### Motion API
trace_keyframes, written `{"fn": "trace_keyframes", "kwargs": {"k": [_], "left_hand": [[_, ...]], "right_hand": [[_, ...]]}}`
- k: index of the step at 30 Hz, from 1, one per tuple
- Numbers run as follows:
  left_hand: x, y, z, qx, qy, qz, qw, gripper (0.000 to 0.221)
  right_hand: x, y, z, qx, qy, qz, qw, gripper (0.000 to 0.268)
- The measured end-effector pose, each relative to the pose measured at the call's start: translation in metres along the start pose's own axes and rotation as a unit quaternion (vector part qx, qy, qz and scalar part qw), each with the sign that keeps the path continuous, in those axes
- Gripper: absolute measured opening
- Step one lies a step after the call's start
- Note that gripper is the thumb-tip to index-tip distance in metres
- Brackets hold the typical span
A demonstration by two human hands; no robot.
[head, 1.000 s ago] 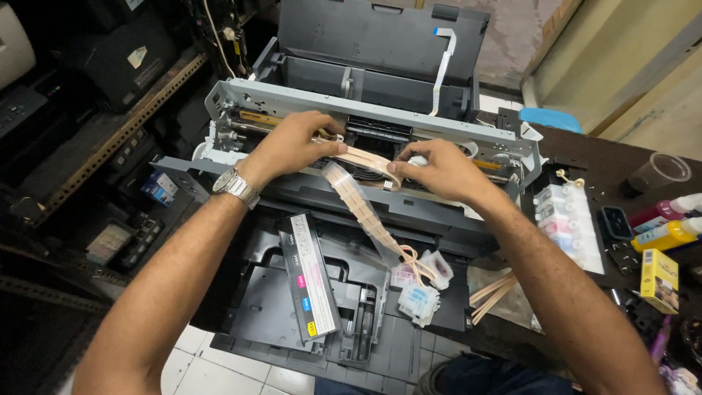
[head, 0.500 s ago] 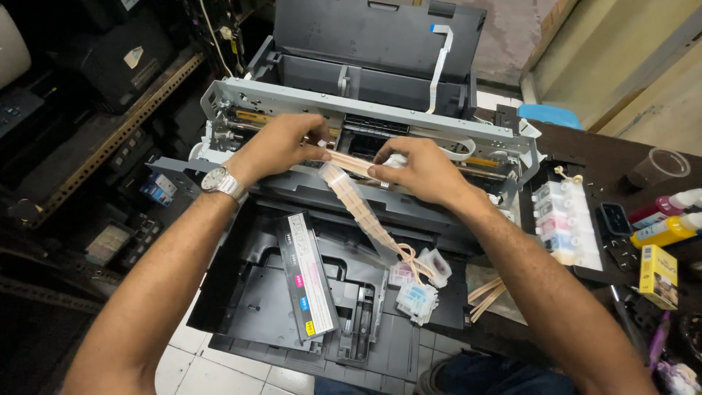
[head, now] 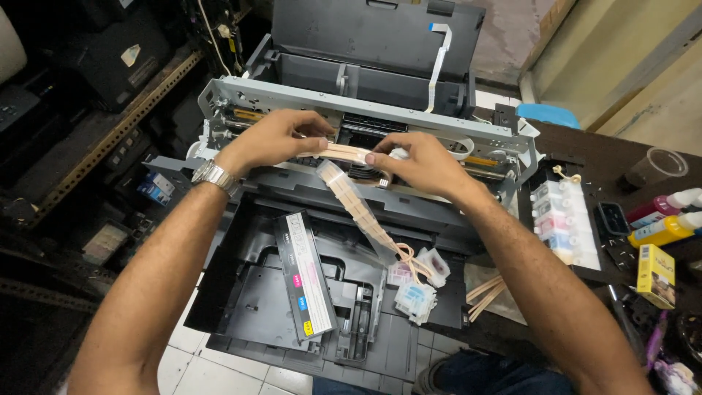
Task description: Repairing a printer by handling ink tubes, cleaning components, and using a syringe to prime the ink system.
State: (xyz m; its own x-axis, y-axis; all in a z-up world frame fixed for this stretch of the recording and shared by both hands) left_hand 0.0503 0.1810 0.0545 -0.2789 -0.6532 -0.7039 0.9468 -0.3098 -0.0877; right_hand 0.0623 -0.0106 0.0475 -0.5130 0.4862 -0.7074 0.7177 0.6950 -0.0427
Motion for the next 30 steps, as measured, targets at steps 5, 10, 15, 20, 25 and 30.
{"fn": "trace_keyframes", "kwargs": {"k": [5,10,15,20,25,30], "left_hand": [[0.000,-0.008,-0.001,0.002,-0.015,-0.003,1.000,0.033],[0.002,-0.007,-0.015,-0.003,0.002,-0.017,1.000,0.030],[0.000,-0.003,-0.024,-0.012,0.025,0.007,1.000,0.032],[-0.003,-0.006,-0.025,-0.020,0.017,0.021,0.999,0.030],[0.001,-0.007,-0.038,-0.036,0.021,0.001,0.999,0.031],[0.003,-0.001,-0.045,-0.024,0.047,0.004,0.999,0.030]], "right_hand": [[-0.003,0.001,-0.009,-0.046,0.005,0.025,0.999,0.036],[-0.001,0.011,-0.002,-0.074,-0.066,0.032,0.995,0.029],[-0.001,0.015,0.000,-0.054,-0.140,0.043,0.988,0.031],[0.004,0.019,-0.005,-0.063,-0.208,0.034,0.975,0.032],[0.008,0.024,-0.003,-0.059,-0.231,0.014,0.971,0.036],[0.008,0.025,-0.002,-0.053,-0.247,0.023,0.967,0.038]]}}
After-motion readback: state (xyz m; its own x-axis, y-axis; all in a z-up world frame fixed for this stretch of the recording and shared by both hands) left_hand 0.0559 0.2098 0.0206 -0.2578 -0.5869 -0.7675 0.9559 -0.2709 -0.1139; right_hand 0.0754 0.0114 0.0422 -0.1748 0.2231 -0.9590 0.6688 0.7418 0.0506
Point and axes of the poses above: each hand's wrist, its own y-axis towards the middle knuckle, its own x-axis out of the palm, z = x × y, the point moved 9 cm from there along y, towards the middle knuckle, and after that the axes turned 9 degrees about -z, right-handed, at the moved point
